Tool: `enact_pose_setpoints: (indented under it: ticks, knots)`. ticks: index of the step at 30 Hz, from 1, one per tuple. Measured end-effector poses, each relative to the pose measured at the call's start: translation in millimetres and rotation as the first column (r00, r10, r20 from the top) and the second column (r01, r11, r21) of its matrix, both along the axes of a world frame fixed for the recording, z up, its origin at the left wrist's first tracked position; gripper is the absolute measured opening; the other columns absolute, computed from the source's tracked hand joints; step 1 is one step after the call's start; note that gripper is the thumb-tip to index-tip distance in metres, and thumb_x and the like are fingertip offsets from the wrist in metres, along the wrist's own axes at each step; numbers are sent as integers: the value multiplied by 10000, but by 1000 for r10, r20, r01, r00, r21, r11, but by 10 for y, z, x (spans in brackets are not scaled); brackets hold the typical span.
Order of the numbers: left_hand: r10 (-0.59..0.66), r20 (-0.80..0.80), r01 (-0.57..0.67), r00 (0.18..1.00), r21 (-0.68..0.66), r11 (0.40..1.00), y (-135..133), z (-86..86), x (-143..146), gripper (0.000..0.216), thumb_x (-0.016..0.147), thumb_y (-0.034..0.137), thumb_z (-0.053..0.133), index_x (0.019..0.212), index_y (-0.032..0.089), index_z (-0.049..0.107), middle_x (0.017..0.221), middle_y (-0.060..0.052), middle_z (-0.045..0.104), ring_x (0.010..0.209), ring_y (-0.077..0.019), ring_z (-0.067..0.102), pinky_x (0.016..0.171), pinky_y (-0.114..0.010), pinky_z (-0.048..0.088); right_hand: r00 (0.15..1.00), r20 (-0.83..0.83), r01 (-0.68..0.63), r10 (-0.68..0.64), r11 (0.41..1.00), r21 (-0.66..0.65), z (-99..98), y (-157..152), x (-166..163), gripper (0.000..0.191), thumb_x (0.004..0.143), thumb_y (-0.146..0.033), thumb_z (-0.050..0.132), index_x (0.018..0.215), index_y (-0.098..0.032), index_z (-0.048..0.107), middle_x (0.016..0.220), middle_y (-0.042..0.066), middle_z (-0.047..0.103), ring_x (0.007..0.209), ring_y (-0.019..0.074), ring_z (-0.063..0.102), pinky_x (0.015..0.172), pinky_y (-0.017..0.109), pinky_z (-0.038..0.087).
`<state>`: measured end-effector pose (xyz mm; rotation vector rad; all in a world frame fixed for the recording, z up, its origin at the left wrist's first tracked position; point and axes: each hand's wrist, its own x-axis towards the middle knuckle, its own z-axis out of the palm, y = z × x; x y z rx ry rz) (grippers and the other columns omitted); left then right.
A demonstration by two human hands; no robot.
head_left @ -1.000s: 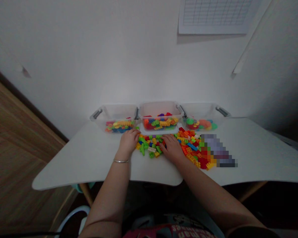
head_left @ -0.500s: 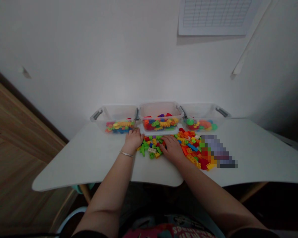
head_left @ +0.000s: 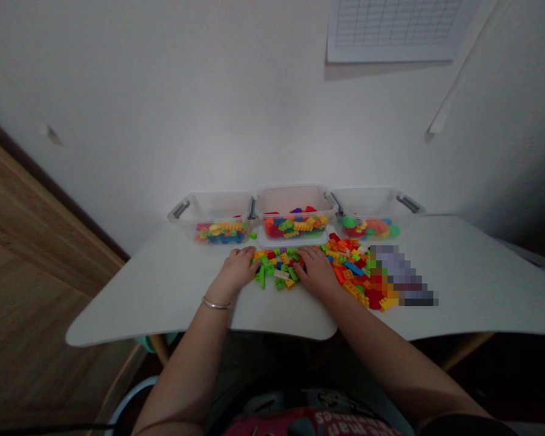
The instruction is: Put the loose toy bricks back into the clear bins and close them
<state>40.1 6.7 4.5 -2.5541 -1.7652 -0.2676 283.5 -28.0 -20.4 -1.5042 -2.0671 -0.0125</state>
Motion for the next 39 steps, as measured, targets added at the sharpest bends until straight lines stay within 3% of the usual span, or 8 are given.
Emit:
enact_pose_setpoints:
  ticks: [3, 7, 12, 20, 30, 34, 39]
  knots:
    - [-25, 22, 25, 999, -2, 1000, 3, 66, -4, 401, 957, 267, 397, 1309, 191, 574, 1385, -124, 572, 1234, -241, 541, 1058, -388, 395, 1000, 6, 4, -4, 1000, 7, -12, 0, 0, 407, 942, -358, 445, 1232, -136, 625, 1286, 133, 622, 1228, 279, 510, 1100, 457, 353]
    - [28, 7, -28, 1000, 102, 994, 114, 228, 71, 415, 940, 269, 405, 1296, 170, 595, 1281, -132, 633, 1186, -257, 565, 1041, -389, 421, 1000, 17, 1, -2, 1000, 20, -7, -9, -4, 407, 950, -367, 435, 1223, -135, 630, 1275, 134, 626, 1223, 275, 513, 1100, 449, 351]
    - [60, -56, -53, 997, 128, 990, 299, 342, 238, 397, 903, 160, 415, 1239, 176, 626, 1304, -156, 605, 1126, -279, 616, 941, -403, 502, 1000, 14, 1, -1, 1000, 16, 9, -14, -8, 391, 948, -359, 452, 1219, -141, 632, 1267, 129, 630, 1222, 273, 515, 1102, 443, 349]
    - [159, -141, -163, 977, -16, 986, 459, 368, 381, 362, 911, 139, 381, 1166, 85, 631, 1120, -227, 666, 1016, -294, 681, 793, -396, 566, 1000, 3, -15, 15, 1000, 1, 10, 2, 4, 388, 945, -358, 460, 1218, -142, 633, 1267, 123, 626, 1225, 274, 508, 1098, 446, 354]
    - [273, -156, -274, 949, 13, 962, 321, 366, 350, 357, 887, 129, 396, 1028, 80, 721, 1030, -221, 699, 982, -319, 682, 785, -406, 563, 1000, -11, -9, 9, 1000, -8, -15, 19, 9, 394, 938, -361, 468, 1221, -140, 629, 1272, 129, 627, 1229, 275, 511, 1096, 454, 356]
    - [333, -102, -335, 938, -2, 942, 217, 361, 263, 327, 888, 210, 454, 1050, 118, 722, 1023, -204, 714, 1005, -326, 672, 790, -408, 556, 1000, -14, -5, 5, 1000, -15, -22, 19, 8, 396, 936, -360, 471, 1217, -133, 633, 1280, 134, 624, 1231, 281, 509, 1093, 458, 359]
    - [400, 30, -394, 916, -120, 911, 206, 298, 144, 319, 840, 298, 553, 1103, 202, 706, 1070, -143, 730, 1019, -312, 675, 810, -382, 535, 1000, -3, -1, 1, 1000, -4, -13, 1, 1, 393, 941, -354, 467, 1213, -127, 636, 1279, 140, 625, 1233, 280, 512, 1101, 448, 351]
